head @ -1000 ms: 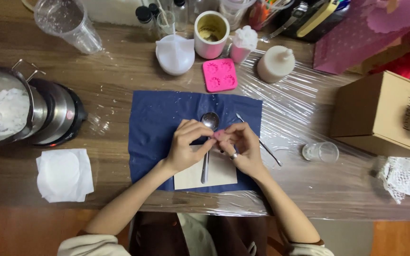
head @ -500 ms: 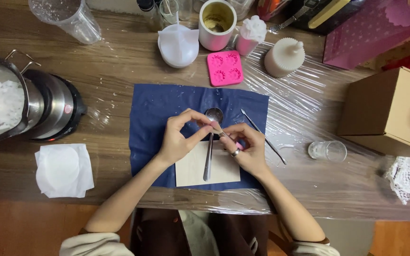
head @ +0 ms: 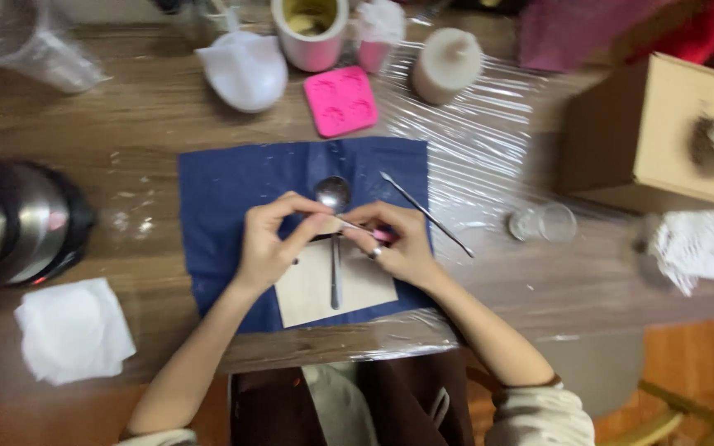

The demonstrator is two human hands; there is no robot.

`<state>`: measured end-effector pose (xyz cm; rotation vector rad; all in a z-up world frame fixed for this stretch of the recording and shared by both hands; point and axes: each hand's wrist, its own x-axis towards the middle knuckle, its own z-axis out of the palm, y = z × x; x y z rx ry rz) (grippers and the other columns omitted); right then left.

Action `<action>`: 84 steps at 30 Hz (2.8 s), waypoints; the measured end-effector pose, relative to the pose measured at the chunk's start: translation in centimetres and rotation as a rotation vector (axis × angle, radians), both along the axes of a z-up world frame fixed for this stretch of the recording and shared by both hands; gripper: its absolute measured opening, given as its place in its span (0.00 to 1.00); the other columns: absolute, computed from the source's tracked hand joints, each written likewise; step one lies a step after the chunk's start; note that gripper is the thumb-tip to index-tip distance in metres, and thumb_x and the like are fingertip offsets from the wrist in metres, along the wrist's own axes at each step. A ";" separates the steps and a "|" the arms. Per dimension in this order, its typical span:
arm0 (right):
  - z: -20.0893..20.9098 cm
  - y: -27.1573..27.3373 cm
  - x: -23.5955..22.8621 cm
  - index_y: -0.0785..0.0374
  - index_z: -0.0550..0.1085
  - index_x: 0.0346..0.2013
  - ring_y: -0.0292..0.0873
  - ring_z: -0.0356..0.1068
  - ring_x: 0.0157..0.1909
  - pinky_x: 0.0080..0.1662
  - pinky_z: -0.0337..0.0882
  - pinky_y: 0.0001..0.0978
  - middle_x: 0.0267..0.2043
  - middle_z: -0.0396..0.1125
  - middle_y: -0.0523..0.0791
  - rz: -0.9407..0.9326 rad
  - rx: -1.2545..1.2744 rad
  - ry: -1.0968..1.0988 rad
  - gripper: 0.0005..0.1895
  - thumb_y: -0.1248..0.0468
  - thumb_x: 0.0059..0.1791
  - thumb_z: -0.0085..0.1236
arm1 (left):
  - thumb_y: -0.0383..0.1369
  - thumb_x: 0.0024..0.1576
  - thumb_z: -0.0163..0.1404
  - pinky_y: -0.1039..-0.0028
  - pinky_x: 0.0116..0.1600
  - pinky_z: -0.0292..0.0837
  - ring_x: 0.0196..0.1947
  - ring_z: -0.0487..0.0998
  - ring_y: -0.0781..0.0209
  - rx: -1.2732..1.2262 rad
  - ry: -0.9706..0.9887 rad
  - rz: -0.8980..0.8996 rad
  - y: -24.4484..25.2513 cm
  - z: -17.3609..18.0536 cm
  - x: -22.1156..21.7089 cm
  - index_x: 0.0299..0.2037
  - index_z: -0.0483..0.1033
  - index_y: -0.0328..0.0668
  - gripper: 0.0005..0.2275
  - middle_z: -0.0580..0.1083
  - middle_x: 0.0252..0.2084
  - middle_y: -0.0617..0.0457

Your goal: Cleaning a wax melting pot and organizing tools like a spoon and brush on a workstation.

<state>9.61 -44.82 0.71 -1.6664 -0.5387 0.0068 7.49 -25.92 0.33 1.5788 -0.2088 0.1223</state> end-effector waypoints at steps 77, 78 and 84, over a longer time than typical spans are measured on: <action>-0.2 2.8 0.3 0.57 0.76 0.32 0.41 0.64 0.23 0.28 0.67 0.28 0.28 0.67 0.40 0.013 -0.534 -0.830 0.10 0.71 0.42 0.47 | 0.51 0.59 0.27 0.73 0.34 0.70 0.27 0.75 0.53 0.298 -0.155 0.426 1.9 -2.0 0.2 0.36 0.69 0.50 0.20 0.71 0.26 0.51; -0.6 3.0 0.2 0.59 0.75 0.31 0.41 0.65 0.24 0.28 0.68 0.28 0.28 0.67 0.41 -0.006 -0.502 -0.811 0.09 0.72 0.42 0.48 | 0.51 0.59 0.28 0.73 0.33 0.69 0.25 0.74 0.53 0.273 -0.158 0.425 1.7 -1.4 0.1 0.39 0.68 0.48 0.20 0.69 0.24 0.50; -0.6 3.5 0.8 0.60 0.75 0.25 0.39 0.63 0.20 0.28 0.67 0.26 0.26 0.69 0.40 -0.198 -0.368 -0.789 0.07 0.75 0.41 0.55 | 0.49 0.61 0.27 0.71 0.32 0.67 0.25 0.70 0.58 0.019 -0.091 0.346 0.6 -3.1 0.2 0.44 0.63 0.42 0.20 0.67 0.26 0.47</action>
